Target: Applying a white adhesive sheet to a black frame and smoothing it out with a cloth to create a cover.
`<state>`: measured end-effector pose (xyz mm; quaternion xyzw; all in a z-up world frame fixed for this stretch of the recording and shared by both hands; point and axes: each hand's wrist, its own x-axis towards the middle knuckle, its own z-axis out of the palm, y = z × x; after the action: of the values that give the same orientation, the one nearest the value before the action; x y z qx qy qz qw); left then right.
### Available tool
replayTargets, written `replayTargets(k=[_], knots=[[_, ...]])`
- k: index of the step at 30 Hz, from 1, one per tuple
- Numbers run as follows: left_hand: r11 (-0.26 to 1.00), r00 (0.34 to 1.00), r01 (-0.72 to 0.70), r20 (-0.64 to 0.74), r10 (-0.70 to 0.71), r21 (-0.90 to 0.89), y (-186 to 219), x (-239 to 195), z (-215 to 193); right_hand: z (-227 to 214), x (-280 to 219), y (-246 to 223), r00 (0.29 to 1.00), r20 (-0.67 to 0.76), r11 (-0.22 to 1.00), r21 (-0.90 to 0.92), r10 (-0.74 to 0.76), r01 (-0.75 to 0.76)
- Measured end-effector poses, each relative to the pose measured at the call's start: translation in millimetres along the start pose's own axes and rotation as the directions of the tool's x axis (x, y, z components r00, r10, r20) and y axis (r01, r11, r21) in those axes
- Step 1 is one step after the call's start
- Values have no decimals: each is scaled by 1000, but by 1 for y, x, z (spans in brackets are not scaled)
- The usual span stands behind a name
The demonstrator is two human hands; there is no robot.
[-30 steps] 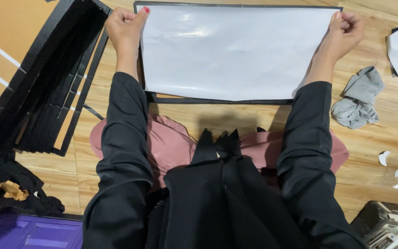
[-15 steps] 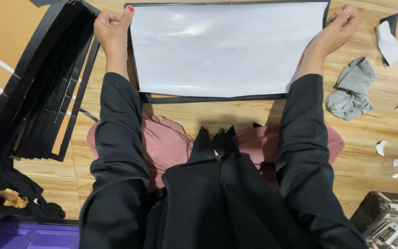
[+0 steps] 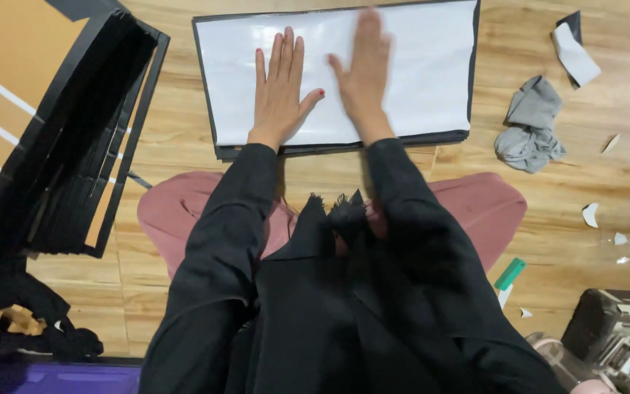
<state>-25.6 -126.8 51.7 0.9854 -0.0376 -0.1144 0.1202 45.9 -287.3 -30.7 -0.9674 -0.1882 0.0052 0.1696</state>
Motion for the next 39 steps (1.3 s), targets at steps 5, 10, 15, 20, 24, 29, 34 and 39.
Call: replayTargets(k=[5, 10, 15, 20, 24, 29, 34, 39], knots=[[995, 996, -50, 83, 43, 89, -3, -10, -9, -59, -25, 32, 982, 53, 979, -101, 183, -178], [997, 995, 1, 102, -9, 75, -10, -22, -1, -67, -40, 63, 973, -16, 968, -94, 231, -232], [994, 993, 74, 88, -81, 76, -23, -41, 7, -75, -52, 79, 962, 18, 951, -161, 271, -265], [995, 989, -56, 140, 44, 85, -21, -60, -6, -96, -74, 90, 975, -7, 975, -10, 220, -220], [907, 913, -404, 12, 408, -123, -19, -55, 20, -132, -105, 102, 952, 187, 970, 45, -242, 237], [909, 948, -319, -92, 306, -269, -1, -58, 0, -134, -119, 128, 871, -118, 878, -113, -476, 464], [917, 955, -297, -98, 281, -266, -3, -59, 3, -142, -115, 118, 946, -135, 945, 109, -294, 309], [931, 973, -223, -12, 229, -287, 2, -52, -1, -140, -104, 135, 982, 16, 979, 93, -186, 184]])
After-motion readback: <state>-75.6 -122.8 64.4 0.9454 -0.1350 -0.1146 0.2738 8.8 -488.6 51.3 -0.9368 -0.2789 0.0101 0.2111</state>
